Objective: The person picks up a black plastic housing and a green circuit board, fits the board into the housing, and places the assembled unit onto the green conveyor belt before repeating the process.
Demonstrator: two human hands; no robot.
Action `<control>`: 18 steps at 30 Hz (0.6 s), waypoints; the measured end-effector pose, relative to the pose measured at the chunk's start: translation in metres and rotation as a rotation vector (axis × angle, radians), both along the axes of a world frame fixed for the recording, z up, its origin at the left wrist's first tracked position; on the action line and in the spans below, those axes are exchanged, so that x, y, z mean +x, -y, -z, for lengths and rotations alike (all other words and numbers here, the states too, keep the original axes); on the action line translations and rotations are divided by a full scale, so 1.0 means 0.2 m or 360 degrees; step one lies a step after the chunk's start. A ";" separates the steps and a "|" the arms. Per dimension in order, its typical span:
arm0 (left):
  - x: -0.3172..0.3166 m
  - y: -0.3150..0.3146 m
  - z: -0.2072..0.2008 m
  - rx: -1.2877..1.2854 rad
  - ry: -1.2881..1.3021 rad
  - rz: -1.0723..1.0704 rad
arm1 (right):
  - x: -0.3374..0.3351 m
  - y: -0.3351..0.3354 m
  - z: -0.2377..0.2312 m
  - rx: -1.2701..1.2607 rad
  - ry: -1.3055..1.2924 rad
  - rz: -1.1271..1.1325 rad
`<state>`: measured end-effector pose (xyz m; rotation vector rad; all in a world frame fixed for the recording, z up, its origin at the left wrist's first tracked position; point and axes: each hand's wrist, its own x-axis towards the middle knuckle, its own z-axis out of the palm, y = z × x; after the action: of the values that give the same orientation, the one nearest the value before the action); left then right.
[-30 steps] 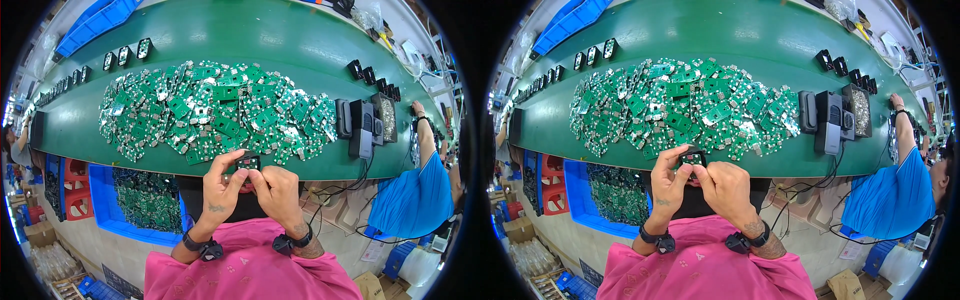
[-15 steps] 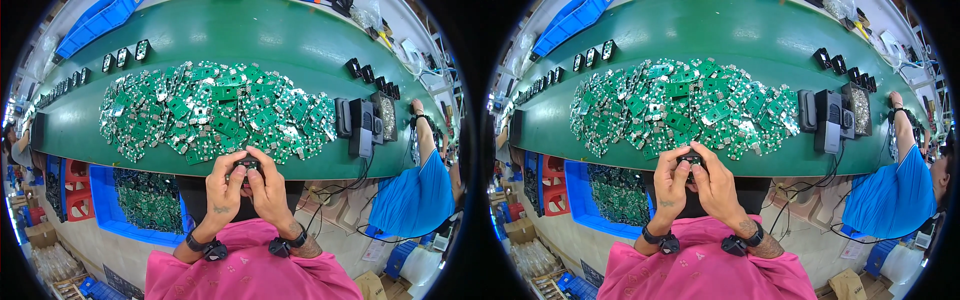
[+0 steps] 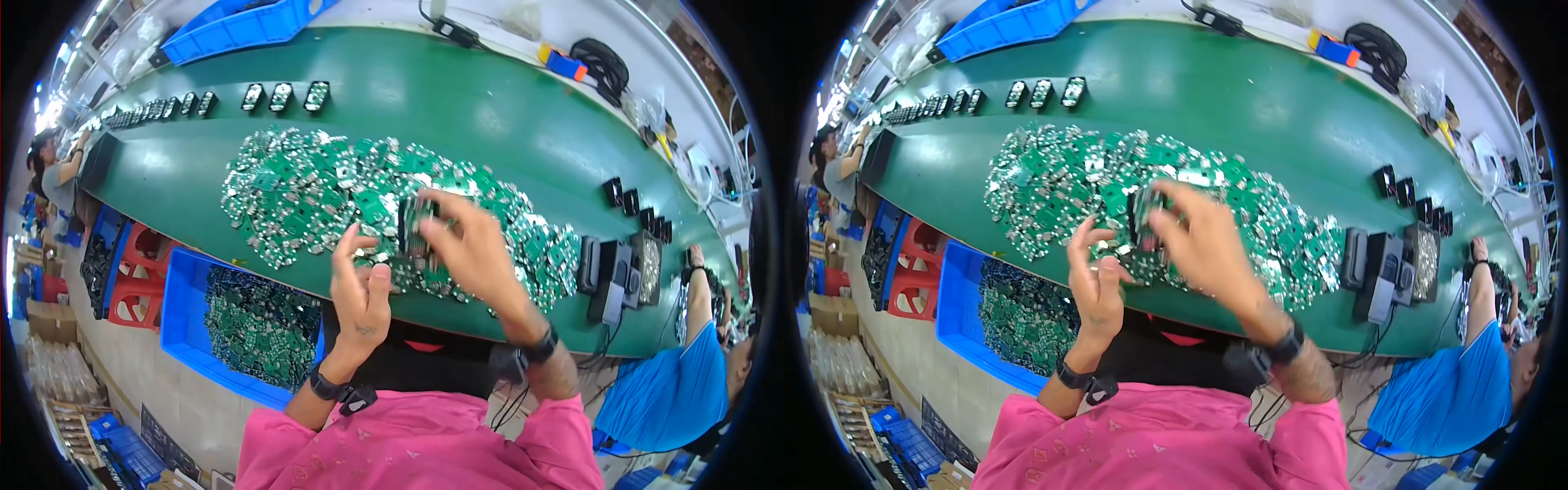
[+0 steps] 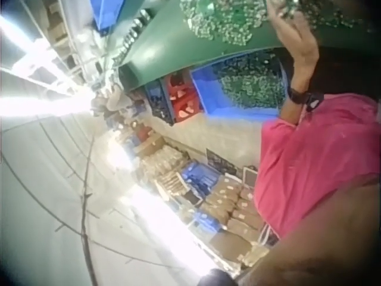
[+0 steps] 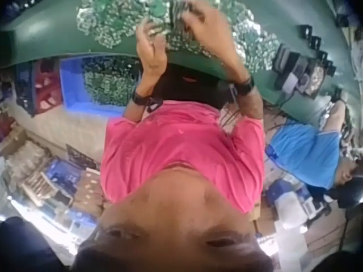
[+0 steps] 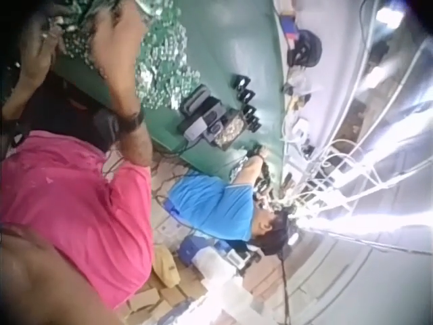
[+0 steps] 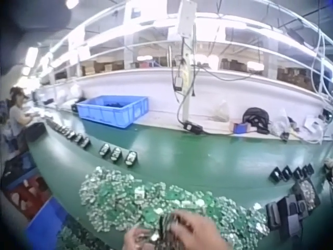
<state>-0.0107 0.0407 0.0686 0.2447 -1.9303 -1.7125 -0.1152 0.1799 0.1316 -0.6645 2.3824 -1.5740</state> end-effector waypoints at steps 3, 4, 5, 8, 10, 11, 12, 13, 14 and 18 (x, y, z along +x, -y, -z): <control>0.00 0.13 0.12 -0.0946 0.0193 -0.0438 | -0.41 0.18 0.02 -0.0106 0.0112 -0.0050; -0.01 0.15 0.17 -0.1570 0.0152 -0.0642 | -0.55 0.25 0.06 -0.0157 0.0208 -0.0104; -0.01 0.16 0.21 -0.1398 0.0161 -0.0579 | -0.66 0.35 0.09 -0.0138 0.0315 -0.0110; -0.03 0.14 0.18 -0.1606 0.0235 -0.0548 | -1.01 0.61 0.24 0.0124 0.0284 -0.0056; -0.03 0.15 0.18 -0.1586 0.0274 -0.0571 | -1.15 0.74 0.30 0.0358 0.0153 -0.0041; -0.03 0.15 0.18 -0.1575 0.0289 -0.0559 | -1.19 0.78 0.32 0.0432 0.0143 -0.0004; -0.03 0.15 0.18 -0.1561 0.0296 -0.0540 | -1.24 0.80 0.34 0.0509 0.0131 0.0045; -0.05 0.14 0.18 -0.1557 0.0296 -0.0545 | -1.30 0.81 0.36 0.0518 0.0156 0.0054; -0.07 0.12 0.17 -0.1542 0.0262 -0.0498 | -1.39 0.76 0.43 0.0532 0.0155 0.0111; -0.05 0.14 0.20 -0.1515 0.0335 -0.0552 | -1.32 0.77 0.43 0.0502 0.0011 0.0047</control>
<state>-0.0207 0.0122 0.0287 0.3649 -2.4414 -0.4551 -0.3797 0.0263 0.0456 -0.5575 2.5655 -1.1670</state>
